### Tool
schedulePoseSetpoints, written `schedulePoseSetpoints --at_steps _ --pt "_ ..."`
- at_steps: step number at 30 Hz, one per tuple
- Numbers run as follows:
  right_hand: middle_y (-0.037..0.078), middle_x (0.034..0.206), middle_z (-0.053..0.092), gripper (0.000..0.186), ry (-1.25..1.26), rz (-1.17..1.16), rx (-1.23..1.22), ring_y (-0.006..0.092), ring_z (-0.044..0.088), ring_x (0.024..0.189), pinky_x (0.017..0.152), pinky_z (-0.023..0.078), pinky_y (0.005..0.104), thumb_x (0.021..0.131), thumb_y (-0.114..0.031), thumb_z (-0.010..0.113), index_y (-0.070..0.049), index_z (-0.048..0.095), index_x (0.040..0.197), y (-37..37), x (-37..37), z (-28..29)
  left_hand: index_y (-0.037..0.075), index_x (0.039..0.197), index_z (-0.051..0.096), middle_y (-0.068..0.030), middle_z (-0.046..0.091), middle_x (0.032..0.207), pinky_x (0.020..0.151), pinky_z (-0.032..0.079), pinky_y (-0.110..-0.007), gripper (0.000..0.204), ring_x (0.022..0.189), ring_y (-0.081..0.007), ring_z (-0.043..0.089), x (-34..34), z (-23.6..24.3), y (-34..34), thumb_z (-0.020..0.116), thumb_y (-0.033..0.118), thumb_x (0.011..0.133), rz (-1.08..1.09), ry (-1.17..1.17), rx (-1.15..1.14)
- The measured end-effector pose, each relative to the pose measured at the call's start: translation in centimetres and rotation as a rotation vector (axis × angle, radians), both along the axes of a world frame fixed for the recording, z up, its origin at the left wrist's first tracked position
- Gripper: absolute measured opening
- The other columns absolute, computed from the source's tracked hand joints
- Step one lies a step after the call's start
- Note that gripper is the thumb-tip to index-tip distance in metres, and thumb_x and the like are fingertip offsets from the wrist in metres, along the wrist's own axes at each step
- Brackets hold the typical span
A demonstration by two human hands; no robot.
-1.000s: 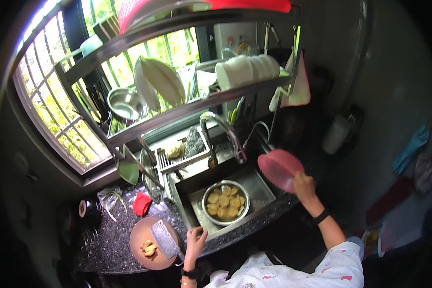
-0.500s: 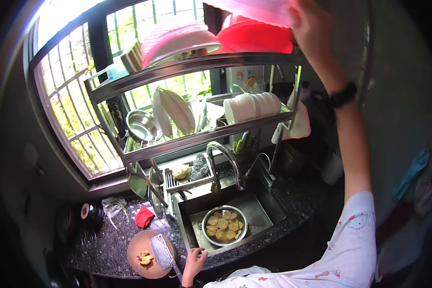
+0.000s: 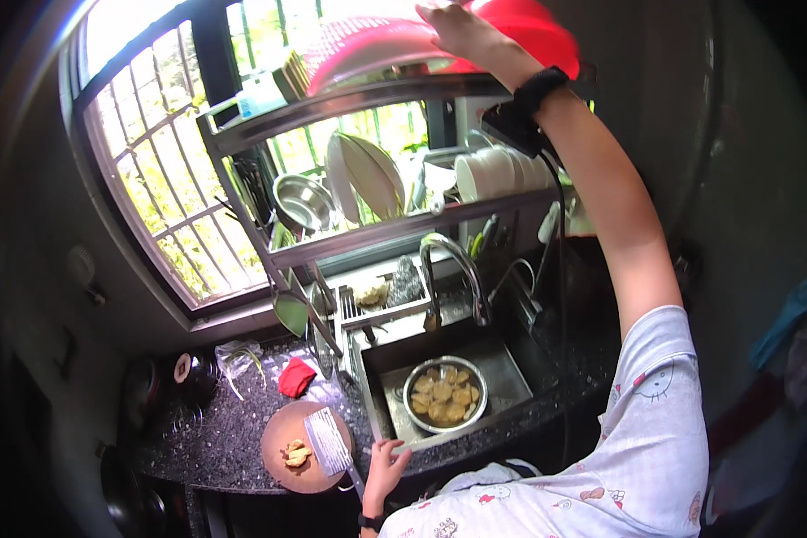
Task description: Cutting pieces of tofu on a wooden cutting board with a large cleaver.
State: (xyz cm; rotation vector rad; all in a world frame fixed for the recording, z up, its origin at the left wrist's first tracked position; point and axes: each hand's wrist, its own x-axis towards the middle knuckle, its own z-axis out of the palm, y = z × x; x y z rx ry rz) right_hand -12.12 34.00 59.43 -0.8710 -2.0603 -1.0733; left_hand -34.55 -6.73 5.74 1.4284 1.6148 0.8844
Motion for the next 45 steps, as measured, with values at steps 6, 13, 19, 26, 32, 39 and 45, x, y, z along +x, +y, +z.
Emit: schedulePoseSetpoints --at_steps 6,13,19,26,32,39,45 --pt "0.015 0.074 0.060 0.017 0.107 0.302 0.189 0.0275 0.061 0.066 0.060 0.047 0.0385 0.082 -0.014 0.061 0.000 0.055 0.090 -15.1 6.9 -1.8 0.004 0.109 0.056 -0.0183 0.046 0.116 0.077 0.048 -0.031 0.028 0.093 -0.0269 0.056 2.6 1.5 2.9 0.064 0.015 0.084 -0.163 0.097 0.232" --pt "0.001 0.065 0.050 0.013 0.669 0.455 -1.023 0.0109 0.048 0.060 0.057 0.041 0.0246 0.086 -0.003 0.043 -0.001 0.055 0.091 -25.1 24.9 -30.1 -0.001 0.105 0.057 -0.0152 0.053 0.107 0.083 0.044 -0.032 0.019 0.095 -0.0290 0.055 6.3 -1.9 3.6 0.050 -0.001 0.087 -0.473 0.029 0.030" --pt "-0.003 0.059 0.045 0.020 0.944 -0.032 -1.168 0.0061 0.042 0.050 0.041 0.032 0.0223 0.077 0.002 0.040 -0.011 0.055 0.076 -36.4 38.5 -59.6 -0.003 0.087 0.059 -0.0148 0.059 0.082 0.073 0.045 -0.033 0.015 0.082 -0.0275 0.058 12.7 -2.8 6.7 0.049 -0.007 0.076 -0.571 0.043 0.019" --pt "0.003 0.060 0.054 0.018 1.043 -0.024 -1.964 0.0111 0.055 0.050 0.041 0.043 0.0258 0.082 -0.012 0.063 -0.007 0.053 0.097 -38.9 35.4 -61.9 -0.001 0.074 0.053 -0.0104 0.056 0.065 0.058 0.041 -0.032 0.027 0.058 -0.0185 0.051 10.4 8.2 12.8 0.044 0.016 0.092 -0.244 0.296 0.428" --pt "0.009 0.067 0.061 0.014 0.545 0.069 -1.477 0.0154 0.057 0.058 0.055 0.045 0.0291 0.077 -0.014 0.067 -0.002 0.063 0.083 -29.6 35.2 -44.1 0.001 0.104 0.061 -0.0050 0.063 0.089 0.063 0.046 -0.025 0.038 0.074 -0.0134 0.060 2.8 36.4 13.3 0.057 0.035 0.090 -0.105 0.081 0.631" --pt "0.013 0.071 0.057 0.009 0.256 0.252 -1.052 0.0251 0.057 0.064 0.059 0.045 0.0332 0.075 -0.008 0.058 0.000 0.058 0.076 -18.8 29.3 -27.7 0.005 0.109 0.059 -0.0055 0.063 0.097 0.072 0.050 -0.023 0.039 0.082 -0.0130 0.063 -0.5 57.0 14.9 0.061 0.036 0.086 -0.003 0.540 0.591" --pt "0.009 0.067 0.059 0.015 0.388 0.392 -0.716 0.0164 0.055 0.059 0.056 0.043 0.0304 0.082 -0.011 0.061 0.003 0.057 0.085 -9.8 20.8 -21.6 0.000 0.099 0.061 -0.0079 0.065 0.086 0.062 0.054 -0.026 0.039 0.068 -0.0157 0.066 1.4 46.8 22.5 0.063 0.035 0.082 -0.066 0.591 0.183"
